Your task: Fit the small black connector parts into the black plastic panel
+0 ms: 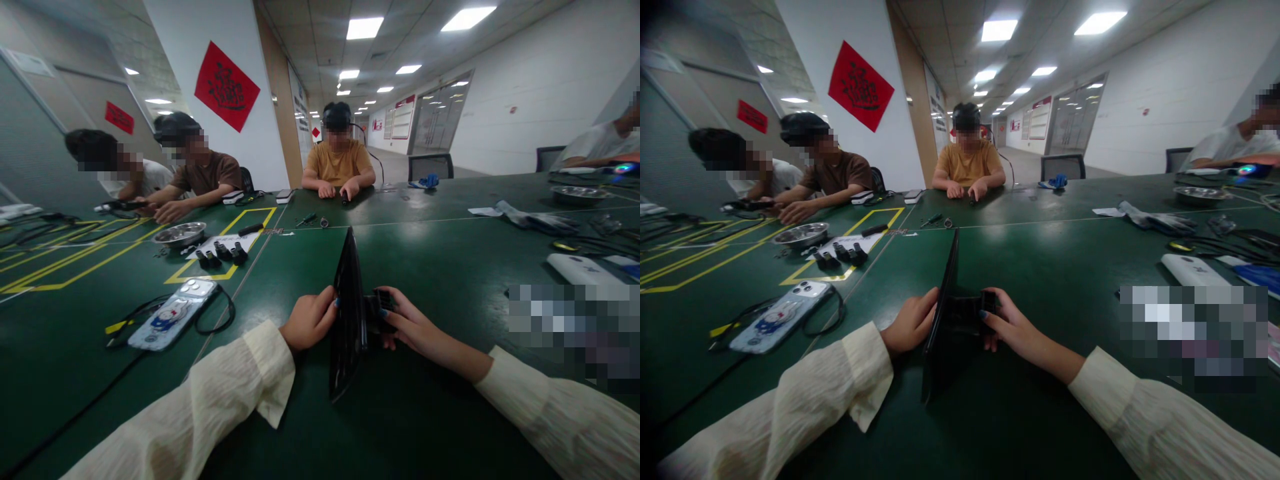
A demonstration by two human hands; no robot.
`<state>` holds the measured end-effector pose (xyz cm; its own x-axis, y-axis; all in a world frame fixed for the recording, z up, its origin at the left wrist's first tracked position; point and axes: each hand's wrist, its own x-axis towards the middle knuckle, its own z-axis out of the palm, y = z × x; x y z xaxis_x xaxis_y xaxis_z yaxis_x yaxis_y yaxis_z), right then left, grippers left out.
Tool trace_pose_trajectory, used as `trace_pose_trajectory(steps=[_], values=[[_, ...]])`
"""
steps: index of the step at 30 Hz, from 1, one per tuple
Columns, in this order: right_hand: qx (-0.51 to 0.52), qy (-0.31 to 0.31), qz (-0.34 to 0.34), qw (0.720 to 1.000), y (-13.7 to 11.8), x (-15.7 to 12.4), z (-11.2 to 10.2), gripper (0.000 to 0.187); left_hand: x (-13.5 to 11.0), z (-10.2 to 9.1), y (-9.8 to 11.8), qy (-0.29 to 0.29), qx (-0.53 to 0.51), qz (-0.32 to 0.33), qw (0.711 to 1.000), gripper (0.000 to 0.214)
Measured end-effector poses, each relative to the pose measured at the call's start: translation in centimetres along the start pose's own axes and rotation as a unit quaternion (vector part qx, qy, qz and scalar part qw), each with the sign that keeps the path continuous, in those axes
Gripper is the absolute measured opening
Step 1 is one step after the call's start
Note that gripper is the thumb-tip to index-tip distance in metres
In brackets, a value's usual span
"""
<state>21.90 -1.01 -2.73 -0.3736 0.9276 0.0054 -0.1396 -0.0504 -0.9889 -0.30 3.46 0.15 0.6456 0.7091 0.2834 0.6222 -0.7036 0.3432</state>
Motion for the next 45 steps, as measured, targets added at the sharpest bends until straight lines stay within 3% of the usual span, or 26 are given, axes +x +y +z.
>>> trace_pose_trajectory(steps=[25,31,45], values=[[-0.003,-0.008,0.002,1.0,-0.04,-0.04,-0.11,0.047,0.08,-0.08,-0.13,-0.007,-0.015,0.012,1.0,0.04],[-0.003,-0.008,0.003,1.0,-0.16,-0.06,0.01,0.046,0.1,-0.18,0.08,-0.005,-0.013,-0.013,1.0,0.035],[-0.01,-0.013,0.0,1.0,0.05,-0.05,-0.19,0.044,-0.04,-0.27,0.08,0.008,-0.006,0.013,1.0,0.031]])
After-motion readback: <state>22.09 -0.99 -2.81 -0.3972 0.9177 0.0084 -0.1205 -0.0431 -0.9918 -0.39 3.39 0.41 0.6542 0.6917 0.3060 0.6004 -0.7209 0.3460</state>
